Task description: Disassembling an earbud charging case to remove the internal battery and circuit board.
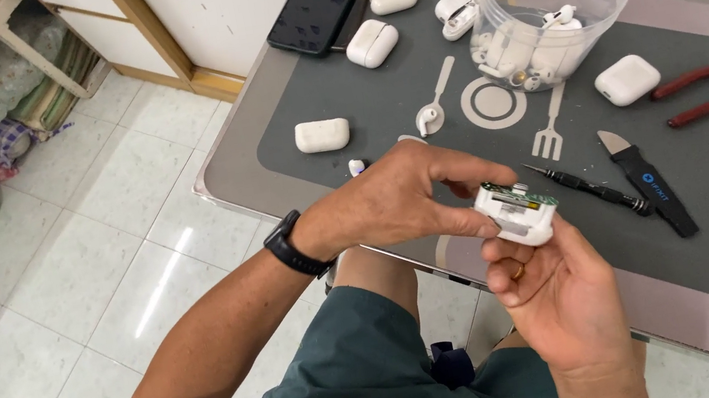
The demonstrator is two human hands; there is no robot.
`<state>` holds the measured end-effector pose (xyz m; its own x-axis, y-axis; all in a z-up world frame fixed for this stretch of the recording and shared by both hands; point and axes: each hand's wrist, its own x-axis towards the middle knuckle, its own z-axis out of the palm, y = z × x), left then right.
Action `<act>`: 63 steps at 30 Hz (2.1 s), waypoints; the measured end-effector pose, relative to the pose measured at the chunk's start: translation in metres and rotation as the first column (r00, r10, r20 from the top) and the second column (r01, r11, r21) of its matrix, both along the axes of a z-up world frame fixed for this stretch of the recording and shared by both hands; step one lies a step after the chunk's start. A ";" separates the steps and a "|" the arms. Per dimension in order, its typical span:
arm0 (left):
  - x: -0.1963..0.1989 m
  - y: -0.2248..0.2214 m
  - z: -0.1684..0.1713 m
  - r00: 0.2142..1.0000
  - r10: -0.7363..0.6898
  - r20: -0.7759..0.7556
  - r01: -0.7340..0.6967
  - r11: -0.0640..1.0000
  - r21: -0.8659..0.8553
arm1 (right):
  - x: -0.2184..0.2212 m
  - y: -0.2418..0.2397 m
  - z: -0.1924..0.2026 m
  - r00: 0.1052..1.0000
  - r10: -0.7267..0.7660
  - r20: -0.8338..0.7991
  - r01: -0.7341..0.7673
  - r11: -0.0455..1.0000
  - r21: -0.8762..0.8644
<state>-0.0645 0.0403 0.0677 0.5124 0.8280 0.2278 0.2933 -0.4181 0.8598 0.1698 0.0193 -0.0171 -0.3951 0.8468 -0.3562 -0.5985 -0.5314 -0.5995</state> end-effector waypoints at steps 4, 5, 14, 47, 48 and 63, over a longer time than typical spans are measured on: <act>0.002 0.000 -0.011 0.999 0.033 0.013 -0.034 0.997 0.064 | -0.004 -0.008 0.016 0.999 -0.028 0.036 0.024 0.994 0.103; 0.003 0.000 -0.014 0.998 0.057 0.001 -0.057 0.992 0.111 | -0.005 -0.009 0.016 0.993 -0.038 0.108 0.019 0.985 0.172; 0.018 -0.017 -0.004 0.985 0.170 0.026 -0.172 0.973 0.153 | -0.016 -0.019 0.024 0.926 -0.230 0.301 0.108 0.922 0.372; 0.015 -0.037 -0.023 0.934 0.244 0.262 -0.245 0.969 -0.031 | -0.032 -0.023 0.020 0.974 -0.001 -0.228 0.092 0.916 0.390; 0.014 -0.036 -0.024 0.934 0.251 0.254 -0.254 0.967 -0.024 | -0.032 -0.023 0.023 0.957 0.030 -0.287 0.079 0.929 0.361; 0.008 -0.034 -0.027 0.908 0.153 0.389 -0.113 0.986 -0.124 | -0.034 -0.013 0.000 0.946 0.060 -0.317 0.034 0.959 0.281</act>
<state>-0.0570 0.0060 0.0406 0.2806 0.9102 0.3047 -0.0325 -0.3083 0.9507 0.1356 0.0063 -0.0173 -0.4597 0.8871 0.0410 -0.7769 -0.3794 -0.5024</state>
